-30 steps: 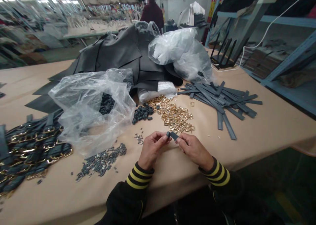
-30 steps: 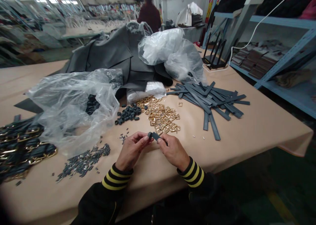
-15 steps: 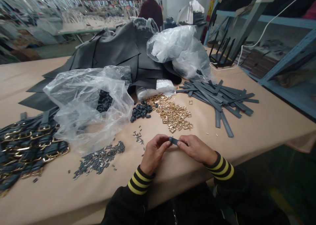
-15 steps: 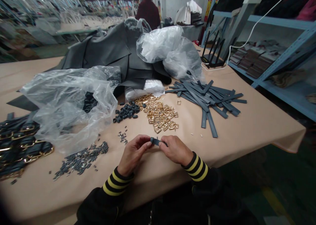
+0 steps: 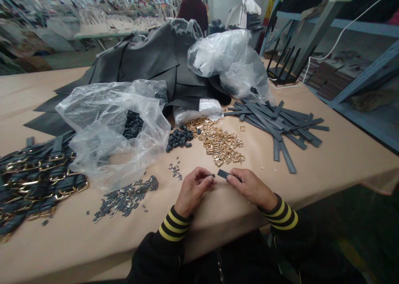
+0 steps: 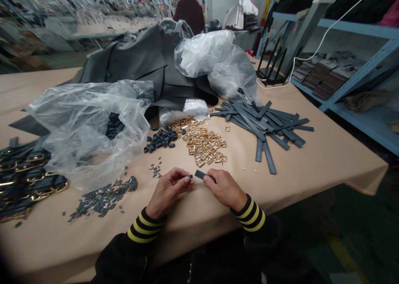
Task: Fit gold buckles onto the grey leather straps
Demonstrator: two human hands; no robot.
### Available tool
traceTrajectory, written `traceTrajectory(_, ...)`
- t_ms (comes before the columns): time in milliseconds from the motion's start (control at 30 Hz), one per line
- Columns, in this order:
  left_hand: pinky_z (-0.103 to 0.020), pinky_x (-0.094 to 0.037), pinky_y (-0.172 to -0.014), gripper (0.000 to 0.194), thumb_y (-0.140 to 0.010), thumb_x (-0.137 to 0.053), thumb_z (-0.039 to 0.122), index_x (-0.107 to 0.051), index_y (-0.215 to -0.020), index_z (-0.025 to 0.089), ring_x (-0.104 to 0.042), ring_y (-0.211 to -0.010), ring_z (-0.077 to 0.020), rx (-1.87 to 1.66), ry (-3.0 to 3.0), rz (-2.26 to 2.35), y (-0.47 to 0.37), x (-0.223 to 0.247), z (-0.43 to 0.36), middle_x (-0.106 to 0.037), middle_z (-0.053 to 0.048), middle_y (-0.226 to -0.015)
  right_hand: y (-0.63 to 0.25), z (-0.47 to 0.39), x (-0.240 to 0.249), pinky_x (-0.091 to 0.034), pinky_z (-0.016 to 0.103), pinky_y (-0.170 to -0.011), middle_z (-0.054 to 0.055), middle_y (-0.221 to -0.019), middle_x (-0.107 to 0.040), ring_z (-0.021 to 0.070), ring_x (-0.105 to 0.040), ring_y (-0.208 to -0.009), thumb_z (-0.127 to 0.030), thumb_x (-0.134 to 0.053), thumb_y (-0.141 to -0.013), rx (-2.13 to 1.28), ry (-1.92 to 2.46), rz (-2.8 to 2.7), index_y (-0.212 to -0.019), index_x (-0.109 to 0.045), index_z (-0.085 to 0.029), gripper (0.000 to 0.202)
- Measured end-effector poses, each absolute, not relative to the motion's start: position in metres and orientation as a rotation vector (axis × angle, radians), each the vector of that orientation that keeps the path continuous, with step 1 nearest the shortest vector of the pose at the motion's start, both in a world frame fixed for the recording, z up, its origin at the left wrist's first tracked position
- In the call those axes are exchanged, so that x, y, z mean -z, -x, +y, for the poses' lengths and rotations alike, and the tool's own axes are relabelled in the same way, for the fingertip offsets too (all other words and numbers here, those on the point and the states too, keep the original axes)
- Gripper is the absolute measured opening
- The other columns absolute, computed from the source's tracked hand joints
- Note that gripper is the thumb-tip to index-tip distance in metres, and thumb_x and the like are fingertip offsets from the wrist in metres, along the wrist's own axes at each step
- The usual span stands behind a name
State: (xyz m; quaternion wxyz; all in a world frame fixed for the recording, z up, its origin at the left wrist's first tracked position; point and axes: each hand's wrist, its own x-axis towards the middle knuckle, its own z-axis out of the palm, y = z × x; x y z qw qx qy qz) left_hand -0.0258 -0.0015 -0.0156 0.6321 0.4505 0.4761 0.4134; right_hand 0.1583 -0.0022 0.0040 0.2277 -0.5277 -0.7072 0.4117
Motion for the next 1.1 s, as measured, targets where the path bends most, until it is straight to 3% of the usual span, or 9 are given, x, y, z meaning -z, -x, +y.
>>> traceTrajectory(167, -0.025, -0.051, -0.072, 0.021, -0.066, -0.067, 0.026, -0.054, -0.073, 0.012, -0.064, -0.077, -0.0136, -1.121, -0.685, 1.076, 0.020, 0.018, -0.002, -0.067, -0.006, -0.082, -0.148, -0.008, -0.002, -0.026, 0.021, -0.045, -0.004, -0.051, -0.040, 0.0081, -0.035, -0.046, -0.028, -0.041, -0.082, -1.275, 1.441, -1.798, -0.068, -0.051, -0.016, 0.022)
traceTrajectory(333, -0.022, -0.051, -0.068, 0.019, -0.067, -0.067, 0.026, -0.055, -0.071, 0.012, -0.062, -0.066, -0.0099, -1.175, -0.638, 1.051, 0.010, 0.019, -0.008, -0.066, -0.001, -0.070, -0.137, -0.009, 0.002, -0.026, 0.021, -0.046, -0.004, -0.051, -0.040, 0.0085, -0.036, -0.047, -0.028, -0.039, -0.083, -1.215, 1.465, -1.761, -0.061, -0.043, -0.017, 0.026)
traceTrajectory(533, -0.028, -0.051, -0.074, 0.015, -0.076, -0.057, 0.028, -0.055, -0.084, 0.015, -0.063, -0.080, -0.0155, -1.186, -1.141, 1.253, 0.006, 0.025, -0.017, -0.066, -0.006, -0.089, -0.139, -0.006, 0.001, -0.028, 0.021, -0.050, -0.003, -0.054, -0.040, 0.0094, -0.038, -0.051, -0.026, -0.042, -0.083, -1.152, 1.392, -1.918, -0.059, -0.040, -0.018, 0.026)
traceTrajectory(733, -0.029, -0.050, -0.077, 0.020, -0.082, -0.045, 0.020, -0.053, -0.100, 0.018, -0.062, -0.082, -0.0160, -1.257, -1.649, 1.470, -0.003, 0.031, -0.025, -0.062, -0.007, -0.097, -0.136, -0.011, 0.008, -0.030, 0.020, -0.048, -0.004, -0.053, -0.041, 0.0085, -0.038, -0.048, -0.031, -0.037, -0.087, -1.297, 1.346, -1.679, -0.064, -0.043, -0.017, 0.027)
traceTrajectory(1100, -0.031, -0.053, -0.072, 0.012, -0.080, -0.051, 0.026, -0.045, -0.085, 0.017, -0.063, -0.078, -0.0151, -1.255, -1.083, 1.200, -0.006, 0.030, -0.024, -0.063, -0.005, -0.088, -0.135, -0.011, 0.011, -0.030, 0.020, -0.047, -0.005, -0.053, -0.039, 0.0080, -0.036, -0.047, -0.031, -0.038, -0.086, -1.289, 1.322, -1.638, -0.063, -0.040, -0.017, 0.027)
